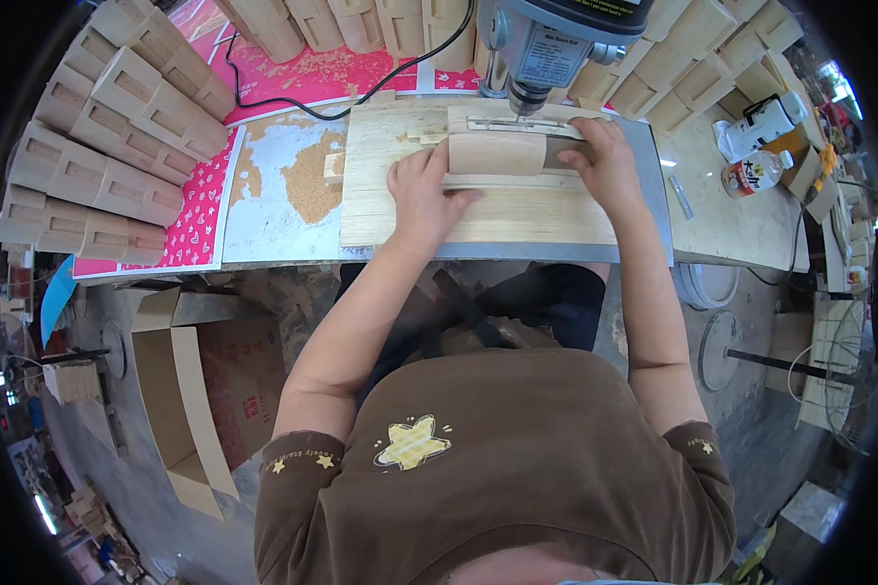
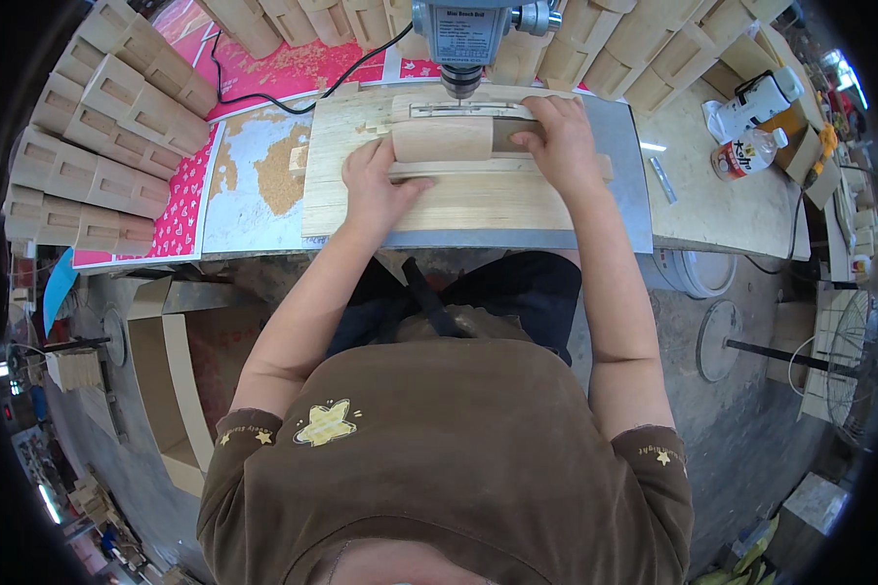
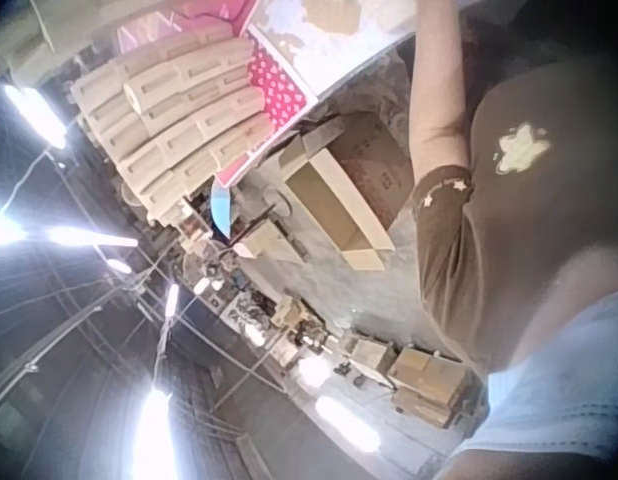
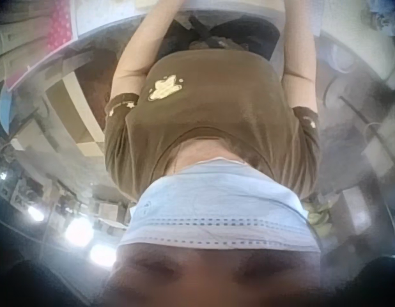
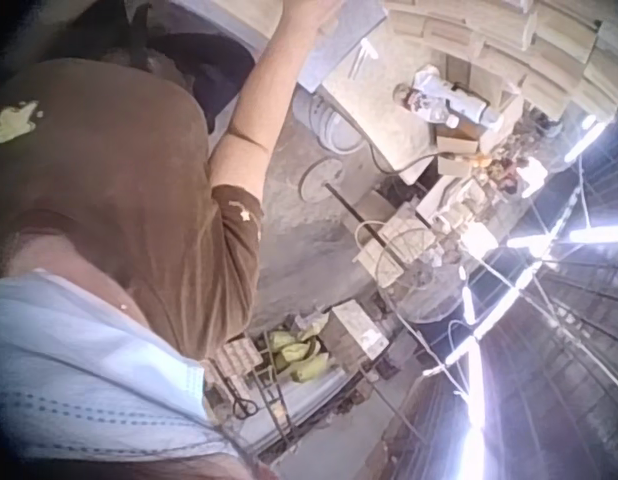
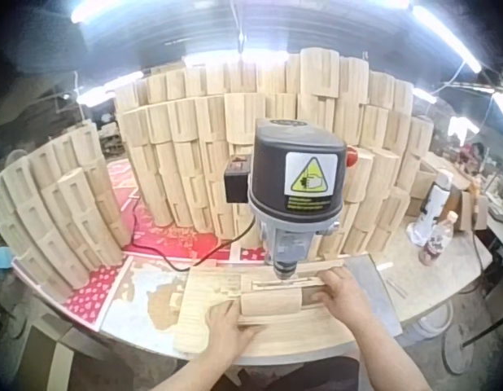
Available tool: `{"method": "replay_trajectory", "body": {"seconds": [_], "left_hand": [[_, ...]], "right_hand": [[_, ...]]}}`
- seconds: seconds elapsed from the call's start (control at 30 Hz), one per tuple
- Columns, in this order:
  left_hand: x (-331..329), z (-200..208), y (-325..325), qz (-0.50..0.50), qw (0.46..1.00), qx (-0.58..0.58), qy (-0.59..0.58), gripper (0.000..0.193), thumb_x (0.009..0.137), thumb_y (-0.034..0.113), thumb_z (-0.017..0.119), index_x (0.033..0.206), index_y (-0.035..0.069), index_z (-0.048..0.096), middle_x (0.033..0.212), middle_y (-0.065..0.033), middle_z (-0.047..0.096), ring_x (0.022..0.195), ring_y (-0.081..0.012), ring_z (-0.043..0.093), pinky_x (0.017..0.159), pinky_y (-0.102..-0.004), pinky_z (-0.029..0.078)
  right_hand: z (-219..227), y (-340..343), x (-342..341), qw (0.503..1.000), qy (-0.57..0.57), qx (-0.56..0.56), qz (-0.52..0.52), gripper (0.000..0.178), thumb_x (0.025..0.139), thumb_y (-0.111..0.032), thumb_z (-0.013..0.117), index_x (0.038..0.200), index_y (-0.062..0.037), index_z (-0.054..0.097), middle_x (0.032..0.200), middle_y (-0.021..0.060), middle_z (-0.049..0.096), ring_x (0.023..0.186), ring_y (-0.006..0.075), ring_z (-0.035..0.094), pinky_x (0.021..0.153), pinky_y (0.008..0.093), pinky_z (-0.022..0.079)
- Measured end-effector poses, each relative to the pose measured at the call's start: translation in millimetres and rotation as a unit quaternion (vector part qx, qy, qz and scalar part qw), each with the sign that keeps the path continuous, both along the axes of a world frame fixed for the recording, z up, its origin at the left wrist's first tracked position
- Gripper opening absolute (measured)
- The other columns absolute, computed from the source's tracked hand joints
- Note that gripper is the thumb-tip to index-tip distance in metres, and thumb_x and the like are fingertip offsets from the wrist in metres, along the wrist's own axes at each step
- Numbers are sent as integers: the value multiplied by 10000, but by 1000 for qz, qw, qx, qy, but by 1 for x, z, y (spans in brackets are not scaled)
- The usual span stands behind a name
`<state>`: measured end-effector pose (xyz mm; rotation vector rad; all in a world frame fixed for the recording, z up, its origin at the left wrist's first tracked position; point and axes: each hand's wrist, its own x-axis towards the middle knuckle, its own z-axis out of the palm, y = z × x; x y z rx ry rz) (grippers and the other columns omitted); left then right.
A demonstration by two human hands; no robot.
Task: Drilling holes into cylindrical wooden blocks using a bench drill press.
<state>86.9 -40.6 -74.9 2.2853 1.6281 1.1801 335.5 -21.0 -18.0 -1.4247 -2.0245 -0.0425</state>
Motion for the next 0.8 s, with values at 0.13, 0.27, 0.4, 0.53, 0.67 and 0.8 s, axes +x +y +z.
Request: {"method": "replay_trajectory", "body": {"seconds": [0.13, 0.27, 0.4, 0.53, 0.67, 0.8], "left_hand": [[-20, -13, 10, -6, 1000, -20, -22, 719, 529, 302, 815, 1170, 72, 582, 910, -45, 561, 919, -225, 501, 884, -403, 303], [-24, -11, 9, -20, 999, -27, -15, 641, 552, 288, 803, 1126, 77, 610, 812, -17, 546, 866, -217, 496, 845, -393, 312], [-19, -1, 9, -37, 999, -28, -24, 627, 559, 241, 807, 1131, 78, 610, 764, -25, 539, 815, -227, 503, 799, -380, 351], [-22, -4, 12, -66, 995, -46, -64, 629, 556, 188, 810, 1136, 63, 604, 756, -46, 543, 781, -249, 505, 736, -371, 398], [-18, -4, 14, -68, 996, -26, -44, 637, 550, 148, 810, 1142, 52, 596, 753, -69, 544, 765, -265, 502, 700, -372, 422], [-22, -2, 11, -61, 997, -35, -45, 619, 556, 136, 805, 1133, 53, 598, 751, -71, 541, 766, -266, 498, 709, -373, 419]], "right_hand": [[3, -2, -12, 1000, 5, -1, 26, 395, 692, -86, 728, 1053, -31, 576, 1003, 131, 586, 983, 320, 533, 865, 375, 427], [34, -5, -13, 979, 173, 71, 78, 364, 734, -41, 695, 1076, -37, 570, 1057, 104, 582, 980, 252, 554, 873, 360, 428], [130, 35, 15, 925, 233, 289, 81, 241, 880, -94, 581, 1106, -11, 561, 966, 77, 598, 908, 132, 560, 759, 259, 446], [190, 60, -28, 931, 343, 121, 36, 302, 909, -237, 491, 913, 45, 602, 733, 199, 575, 736, 231, 595, 666, 323, 439], [192, 38, -15, 984, -1, 165, -73, 301, 928, -235, 468, 890, 37, 590, 734, 208, 565, 740, 288, 592, 649, 343, 434], [163, -28, -14, 990, 3, 46, -130, 203, 911, -123, 547, 1057, 8, 597, 858, 89, 626, 769, 117, 574, 678, 250, 444]]}}
